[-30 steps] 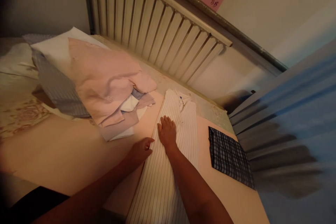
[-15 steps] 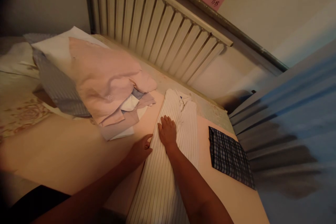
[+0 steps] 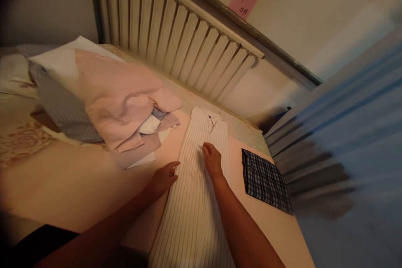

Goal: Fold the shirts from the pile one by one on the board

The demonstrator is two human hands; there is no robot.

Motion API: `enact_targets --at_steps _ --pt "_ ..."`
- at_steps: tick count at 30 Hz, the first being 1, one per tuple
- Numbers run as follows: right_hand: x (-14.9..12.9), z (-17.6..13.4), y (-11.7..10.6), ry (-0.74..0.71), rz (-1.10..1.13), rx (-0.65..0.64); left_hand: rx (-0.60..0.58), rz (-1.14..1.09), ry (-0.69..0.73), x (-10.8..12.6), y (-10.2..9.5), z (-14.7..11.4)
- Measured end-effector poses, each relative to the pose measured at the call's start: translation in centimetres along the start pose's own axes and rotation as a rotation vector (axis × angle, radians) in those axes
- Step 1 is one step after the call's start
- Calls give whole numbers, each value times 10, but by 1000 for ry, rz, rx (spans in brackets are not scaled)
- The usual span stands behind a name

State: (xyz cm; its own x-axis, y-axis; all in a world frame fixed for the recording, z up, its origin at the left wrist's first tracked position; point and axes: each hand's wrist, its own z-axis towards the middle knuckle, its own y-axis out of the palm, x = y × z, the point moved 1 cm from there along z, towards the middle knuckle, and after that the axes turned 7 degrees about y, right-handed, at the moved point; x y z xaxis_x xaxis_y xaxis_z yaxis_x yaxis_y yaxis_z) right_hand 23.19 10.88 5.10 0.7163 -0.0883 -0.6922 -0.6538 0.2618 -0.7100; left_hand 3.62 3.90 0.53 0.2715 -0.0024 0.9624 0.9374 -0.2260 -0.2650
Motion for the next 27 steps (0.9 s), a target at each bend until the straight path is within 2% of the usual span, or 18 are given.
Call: enact_targets --at_steps 3,5,9,13,16,19,24,27 --pt "20 -26 -30 144 51 88 -4 19 13 -2 -1 0" --pt "37 -51 -40 245 79 102 0 20 24 -3 -1 1" --pt "55 -99 -38 388 164 60 10 16 30 -6 1 1" --pt "47 -125 -31 479 228 -26 11 19 32 -5 1 1" --pt "35 -131 -30 435 154 -54 11 14 35 -4 1 1" --pt "27 -135 -30 342 47 -14 10 5 42 -5 1 1" --pt "25 -145 -29 344 -113 20 7 -3 67 -10 2 2" --pt "19 -149 -29 232 -277 44 10 -1 68 -11 2 2"
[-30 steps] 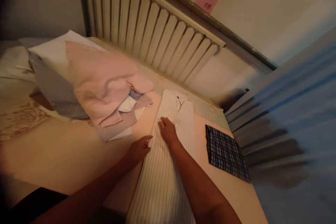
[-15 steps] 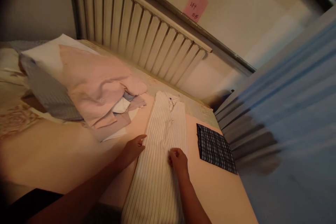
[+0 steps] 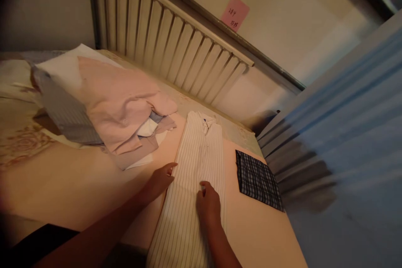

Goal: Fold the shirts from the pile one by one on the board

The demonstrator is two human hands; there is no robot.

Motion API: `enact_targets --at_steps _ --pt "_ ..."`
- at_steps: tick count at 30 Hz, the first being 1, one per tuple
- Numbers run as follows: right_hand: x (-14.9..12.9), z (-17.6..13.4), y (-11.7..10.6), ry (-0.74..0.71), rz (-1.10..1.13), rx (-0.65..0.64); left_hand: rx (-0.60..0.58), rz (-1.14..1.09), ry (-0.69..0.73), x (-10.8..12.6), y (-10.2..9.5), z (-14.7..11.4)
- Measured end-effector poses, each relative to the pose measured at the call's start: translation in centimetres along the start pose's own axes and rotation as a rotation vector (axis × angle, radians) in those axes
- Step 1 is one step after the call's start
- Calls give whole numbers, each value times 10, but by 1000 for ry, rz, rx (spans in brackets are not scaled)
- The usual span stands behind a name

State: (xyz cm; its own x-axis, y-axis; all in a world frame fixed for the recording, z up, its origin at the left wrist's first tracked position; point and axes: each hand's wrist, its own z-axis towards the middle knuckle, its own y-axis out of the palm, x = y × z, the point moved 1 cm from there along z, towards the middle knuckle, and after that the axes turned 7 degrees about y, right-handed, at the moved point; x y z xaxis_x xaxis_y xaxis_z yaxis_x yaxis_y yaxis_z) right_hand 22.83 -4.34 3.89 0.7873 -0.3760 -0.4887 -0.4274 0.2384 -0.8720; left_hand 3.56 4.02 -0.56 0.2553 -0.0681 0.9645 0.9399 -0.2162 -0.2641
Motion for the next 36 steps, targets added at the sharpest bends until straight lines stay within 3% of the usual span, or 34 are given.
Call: enact_targets --at_steps 4,8,13,18,27,33,36 --pt "-14 -1 4 -348 -111 138 5 3 0 0 0 -1" --pt "-17 2 24 -596 -230 55 0 11 4 1 0 -1" --pt "-8 2 44 -588 -358 20 -13 27 0 7 -1 -2" --pt "-9 0 41 -560 -358 42 -6 33 47 14 -1 -11" --pt "0 -19 26 -578 -252 -20 -15 57 5 16 5 -65" --pt "41 -62 8 -695 -152 -66 -28 -101 -28 9 18 -112" --pt "80 -76 -4 -568 -9 -19 8 -85 -75 2 20 -133"
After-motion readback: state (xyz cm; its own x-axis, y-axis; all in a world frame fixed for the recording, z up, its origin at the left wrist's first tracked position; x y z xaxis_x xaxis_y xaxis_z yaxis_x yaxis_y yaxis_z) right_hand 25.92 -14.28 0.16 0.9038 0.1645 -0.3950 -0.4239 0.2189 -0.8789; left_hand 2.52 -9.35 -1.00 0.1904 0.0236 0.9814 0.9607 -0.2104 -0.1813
